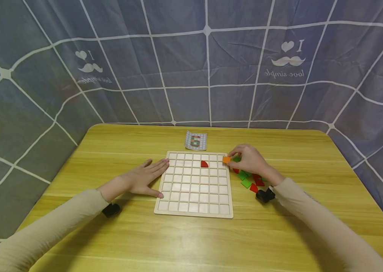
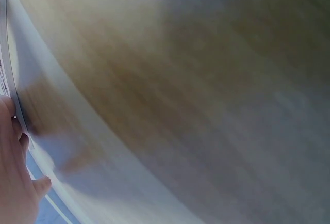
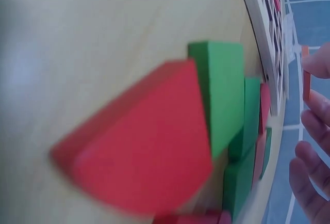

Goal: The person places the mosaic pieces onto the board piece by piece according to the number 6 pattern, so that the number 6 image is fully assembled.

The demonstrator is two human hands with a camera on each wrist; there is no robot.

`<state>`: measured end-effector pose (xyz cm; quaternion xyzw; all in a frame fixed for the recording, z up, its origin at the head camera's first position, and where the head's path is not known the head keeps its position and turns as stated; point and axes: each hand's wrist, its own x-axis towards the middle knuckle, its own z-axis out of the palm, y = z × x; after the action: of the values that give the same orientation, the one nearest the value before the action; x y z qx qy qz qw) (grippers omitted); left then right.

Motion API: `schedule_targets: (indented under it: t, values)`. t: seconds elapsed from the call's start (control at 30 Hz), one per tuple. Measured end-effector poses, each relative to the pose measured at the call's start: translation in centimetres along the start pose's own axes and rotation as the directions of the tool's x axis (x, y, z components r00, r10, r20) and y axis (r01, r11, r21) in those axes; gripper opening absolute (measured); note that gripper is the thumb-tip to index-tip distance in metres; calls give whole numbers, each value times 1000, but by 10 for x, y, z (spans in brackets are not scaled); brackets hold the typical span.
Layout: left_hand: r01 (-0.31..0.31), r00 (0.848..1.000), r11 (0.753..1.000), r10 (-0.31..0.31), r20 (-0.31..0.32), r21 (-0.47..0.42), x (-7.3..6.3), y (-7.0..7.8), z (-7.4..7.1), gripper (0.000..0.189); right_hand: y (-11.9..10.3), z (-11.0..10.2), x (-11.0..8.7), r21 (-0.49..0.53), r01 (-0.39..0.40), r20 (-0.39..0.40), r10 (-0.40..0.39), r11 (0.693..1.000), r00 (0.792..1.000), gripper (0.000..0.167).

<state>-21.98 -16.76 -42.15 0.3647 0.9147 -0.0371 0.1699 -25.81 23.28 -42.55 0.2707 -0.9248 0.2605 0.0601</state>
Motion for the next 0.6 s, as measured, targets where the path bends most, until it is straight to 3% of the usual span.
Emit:
schedule_targets:
  t: [0.43,0.6]
  values:
    - [-2,1000,1000,2,0,-3,1,0,0,108,-19,11,15,39,-15,34,14,999,999,31]
    - [-2,1000,1000,2,-2,-7,0,0,0,107,-25,15,20,48,15,40,-17,999,999,28]
